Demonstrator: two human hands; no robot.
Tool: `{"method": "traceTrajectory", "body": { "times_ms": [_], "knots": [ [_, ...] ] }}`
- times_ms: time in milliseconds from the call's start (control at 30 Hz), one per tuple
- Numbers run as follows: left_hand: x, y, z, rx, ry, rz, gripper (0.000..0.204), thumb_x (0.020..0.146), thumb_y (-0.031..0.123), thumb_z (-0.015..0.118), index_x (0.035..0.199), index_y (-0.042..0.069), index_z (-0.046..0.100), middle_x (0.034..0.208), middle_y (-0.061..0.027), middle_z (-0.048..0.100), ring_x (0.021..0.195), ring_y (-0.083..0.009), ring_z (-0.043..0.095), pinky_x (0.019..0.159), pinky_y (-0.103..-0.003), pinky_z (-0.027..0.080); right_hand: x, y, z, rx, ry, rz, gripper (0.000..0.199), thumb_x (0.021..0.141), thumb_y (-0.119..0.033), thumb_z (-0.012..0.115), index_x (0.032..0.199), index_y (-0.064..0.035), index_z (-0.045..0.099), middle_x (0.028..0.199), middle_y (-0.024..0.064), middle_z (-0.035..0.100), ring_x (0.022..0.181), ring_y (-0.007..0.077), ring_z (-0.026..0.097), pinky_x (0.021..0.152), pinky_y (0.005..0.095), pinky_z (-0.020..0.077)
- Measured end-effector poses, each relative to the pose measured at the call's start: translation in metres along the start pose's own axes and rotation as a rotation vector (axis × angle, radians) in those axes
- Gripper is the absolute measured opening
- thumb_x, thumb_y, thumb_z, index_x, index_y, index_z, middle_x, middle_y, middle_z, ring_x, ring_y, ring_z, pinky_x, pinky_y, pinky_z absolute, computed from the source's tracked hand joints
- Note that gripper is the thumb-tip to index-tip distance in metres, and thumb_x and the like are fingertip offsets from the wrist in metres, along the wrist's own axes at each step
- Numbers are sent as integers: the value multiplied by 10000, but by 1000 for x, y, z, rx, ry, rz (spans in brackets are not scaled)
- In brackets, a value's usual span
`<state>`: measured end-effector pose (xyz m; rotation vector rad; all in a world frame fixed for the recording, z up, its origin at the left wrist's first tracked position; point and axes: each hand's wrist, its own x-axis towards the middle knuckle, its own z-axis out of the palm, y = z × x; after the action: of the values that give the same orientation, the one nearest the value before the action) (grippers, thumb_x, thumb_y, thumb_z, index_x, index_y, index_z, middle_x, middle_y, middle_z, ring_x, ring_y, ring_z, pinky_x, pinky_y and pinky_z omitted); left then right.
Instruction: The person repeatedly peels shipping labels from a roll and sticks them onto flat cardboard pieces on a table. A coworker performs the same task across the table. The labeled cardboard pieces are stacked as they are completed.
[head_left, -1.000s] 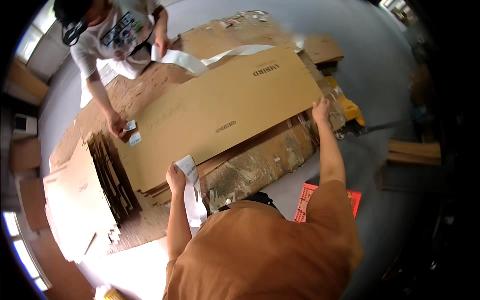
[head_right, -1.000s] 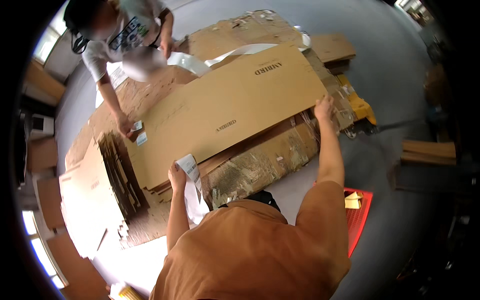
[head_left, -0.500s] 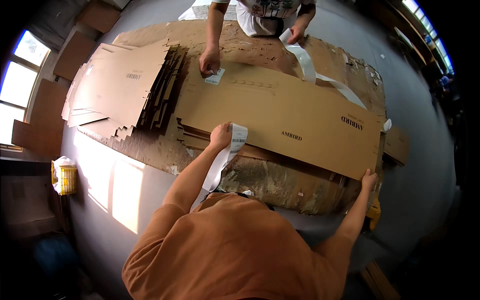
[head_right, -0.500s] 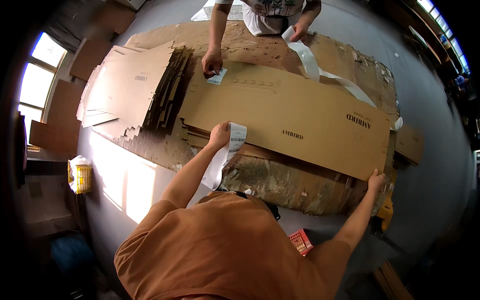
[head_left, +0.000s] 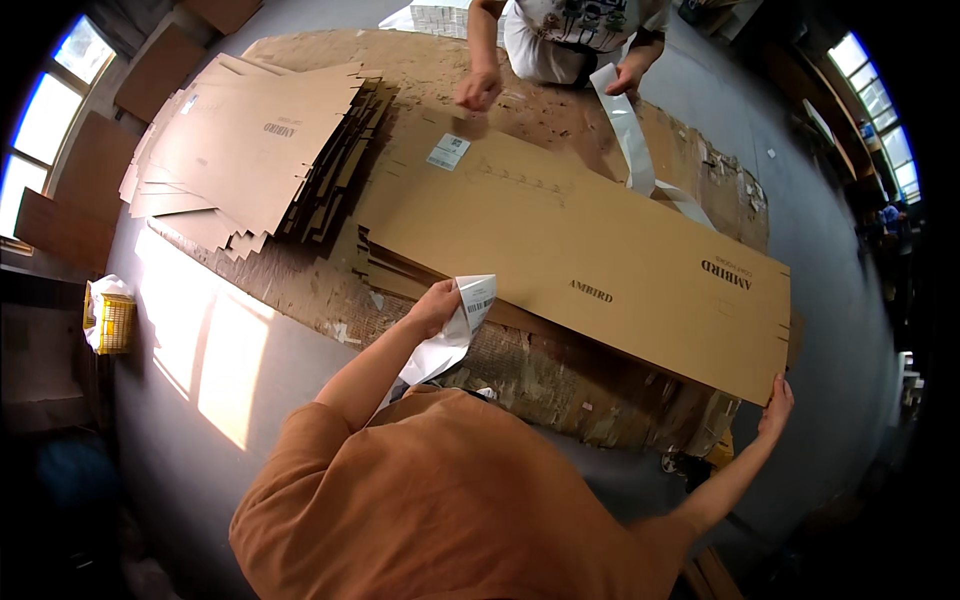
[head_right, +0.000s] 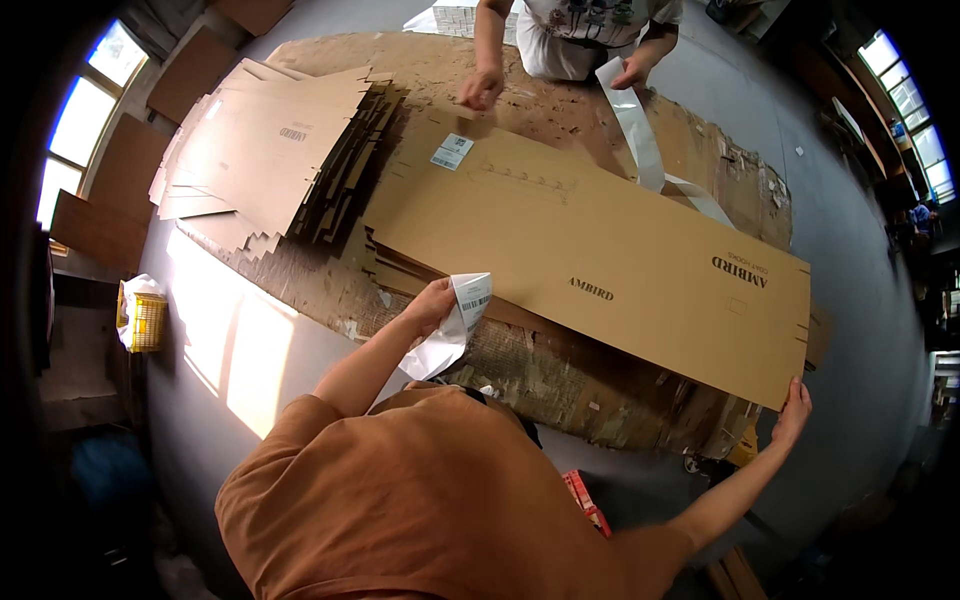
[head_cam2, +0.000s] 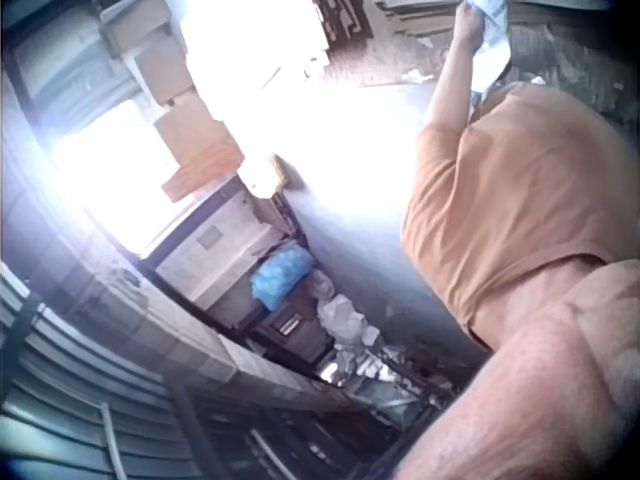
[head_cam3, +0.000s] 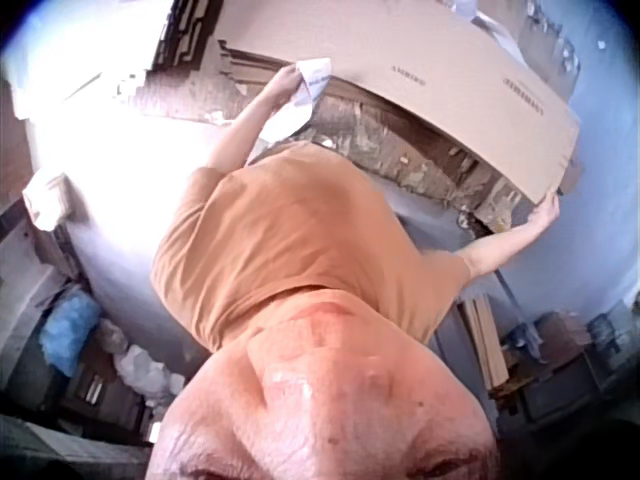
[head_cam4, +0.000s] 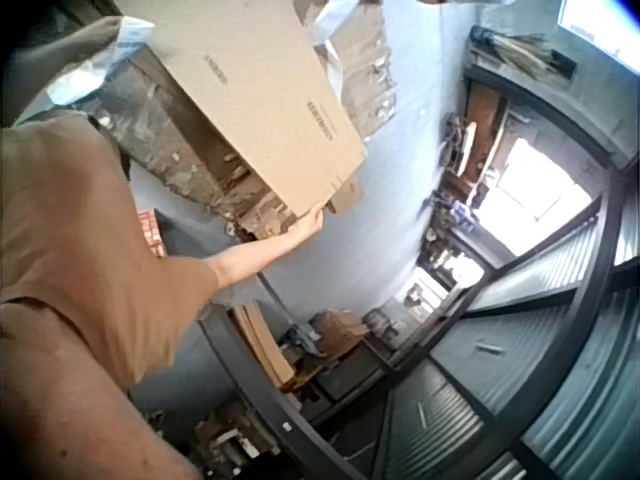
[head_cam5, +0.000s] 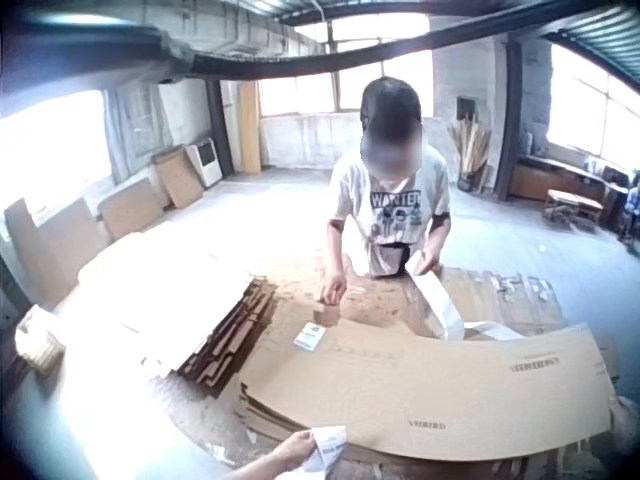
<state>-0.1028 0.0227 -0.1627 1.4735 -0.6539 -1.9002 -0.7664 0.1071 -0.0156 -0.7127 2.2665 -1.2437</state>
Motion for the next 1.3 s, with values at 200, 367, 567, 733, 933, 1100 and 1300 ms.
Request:
{"method": "traceTrajectory", "body": {
  "times_ms": [200,367,567,733,933,1100,1300],
  "knots": [
    [-6,19,7,-264,-115,11,246,956,233,526,1062,36,626,902,-67,673,748,-156,654,665,-311,536,-71,-54,-76,11,-174,-8,248,939,-259,569,1037,-32,596,936,0,626,801,89,582,669,243,449],
    [-43,77,5,-4,69,337,288,936,243,530,892,-18,645,735,-59,653,683,-105,601,611,-288,487,-133,-19,-70,31,-358,137,324,851,-171,580,1152,-57,537,1059,39,604,997,190,578,824,365,459],
    [-134,181,-61,317,293,929,157,840,30,521,875,-67,638,719,-104,666,698,-97,578,647,-281,485,-169,84,46,331,-654,306,407,882,-87,590,1267,-5,486,1207,107,569,1081,257,559,878,408,473],
    [-207,216,-208,-17,635,1020,285,866,-44,427,1064,-15,631,892,-76,666,758,-130,626,721,-248,517,-208,34,267,561,-926,58,452,914,-96,561,1333,2,422,1267,105,519,1128,226,523,909,349,449],
    [-289,159,-284,164,1242,813,494,846,-87,416,1267,112,581,954,-59,616,836,-95,586,767,-234,500,-368,-144,501,730,-979,271,529,908,-29,530,1392,-111,335,1368,49,430,1209,223,444,907,423,421],
    [-350,117,-313,922,1565,986,457,652,-217,452,963,19,690,991,-74,603,959,-194,595,803,-276,490,-478,-214,611,874,-1141,182,320,889,11,507,1181,-3,378,1180,144,504,1017,226,563,808,320,519],
    [-401,156,-352,1208,1877,1092,197,751,-80,657,908,37,633,971,-99,662,915,-266,631,826,-324,499,-533,-194,691,622,-1399,222,271,935,-93,479,1164,15,383,1116,150,506,993,223,539,776,360,508]
  ]
}}
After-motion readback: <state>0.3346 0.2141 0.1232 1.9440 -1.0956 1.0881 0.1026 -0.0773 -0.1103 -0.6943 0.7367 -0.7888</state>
